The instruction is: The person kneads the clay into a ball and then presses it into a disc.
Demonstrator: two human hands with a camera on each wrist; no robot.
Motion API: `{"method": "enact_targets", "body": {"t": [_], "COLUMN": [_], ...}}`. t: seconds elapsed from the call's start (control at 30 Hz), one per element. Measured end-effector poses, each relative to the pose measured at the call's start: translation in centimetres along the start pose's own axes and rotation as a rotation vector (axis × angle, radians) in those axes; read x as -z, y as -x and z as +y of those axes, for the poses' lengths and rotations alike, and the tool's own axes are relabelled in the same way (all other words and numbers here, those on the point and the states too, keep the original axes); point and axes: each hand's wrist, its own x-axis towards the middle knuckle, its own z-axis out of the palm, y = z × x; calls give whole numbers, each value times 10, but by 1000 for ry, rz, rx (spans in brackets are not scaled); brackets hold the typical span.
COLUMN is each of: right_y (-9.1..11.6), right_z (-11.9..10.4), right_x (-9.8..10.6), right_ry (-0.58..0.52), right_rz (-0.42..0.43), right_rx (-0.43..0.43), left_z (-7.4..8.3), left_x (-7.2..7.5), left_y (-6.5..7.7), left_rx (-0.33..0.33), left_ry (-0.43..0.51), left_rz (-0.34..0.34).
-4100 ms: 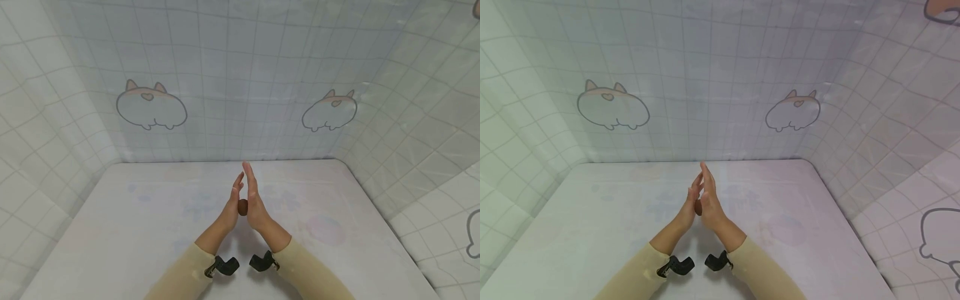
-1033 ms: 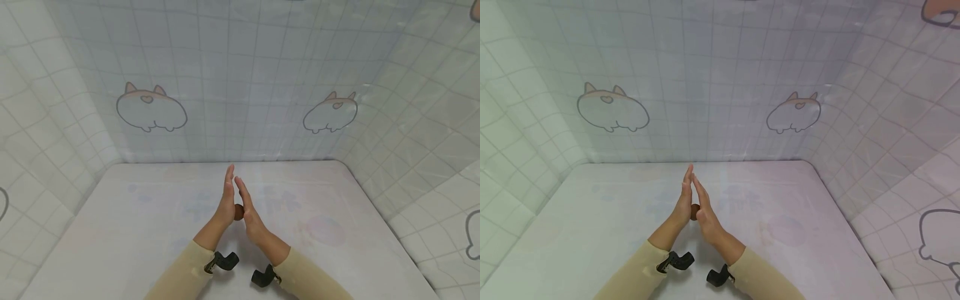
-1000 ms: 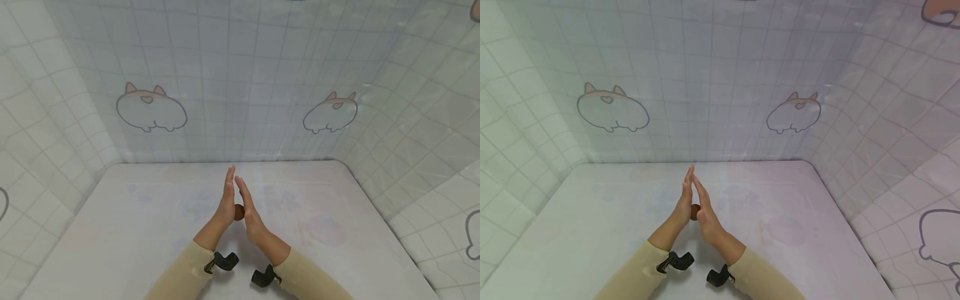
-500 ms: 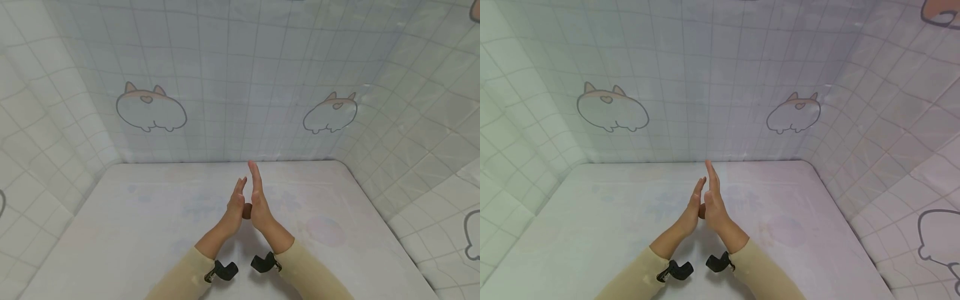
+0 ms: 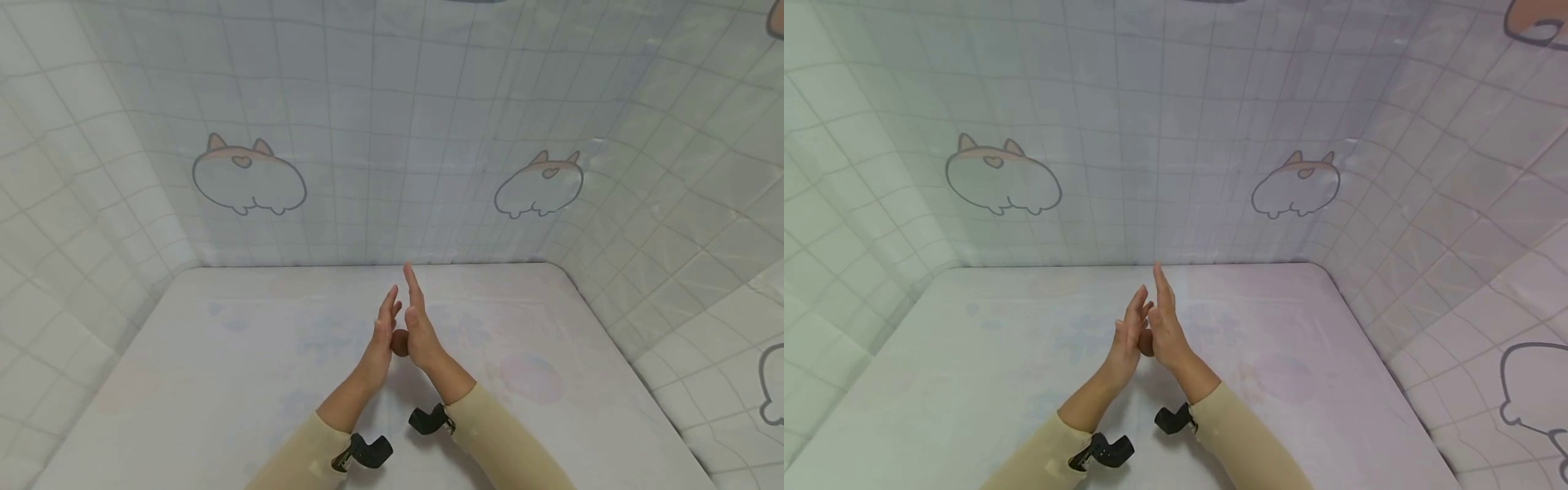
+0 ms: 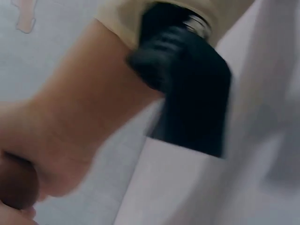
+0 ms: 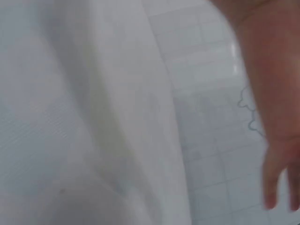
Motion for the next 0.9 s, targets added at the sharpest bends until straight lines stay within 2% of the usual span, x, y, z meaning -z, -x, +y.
{"method": "enact_targets", "body": {"t": [0.17, 0.33, 0.47, 0.67, 0.9], "right_y": [9, 15, 19, 26, 29], "right_z": [7, 7, 7, 1, -12], "right_x": [-3, -8, -12, -20, -25], "right_ry": [19, 36, 19, -42, -63], "right_rz": [-77, -107, -121, -168, -190], "right_rx": [-50, 19, 73, 138, 196], "left_z": [8, 13, 13, 10, 6], "left_x": [1, 1, 3, 11, 18], "left_y": [-1, -4, -8, -15, -19], "left_rx": [-50, -92, -104, -52, 30], "left_ry": [14, -33, -113, -149, -112], "left_rz": [21, 73, 123, 198, 259]}}
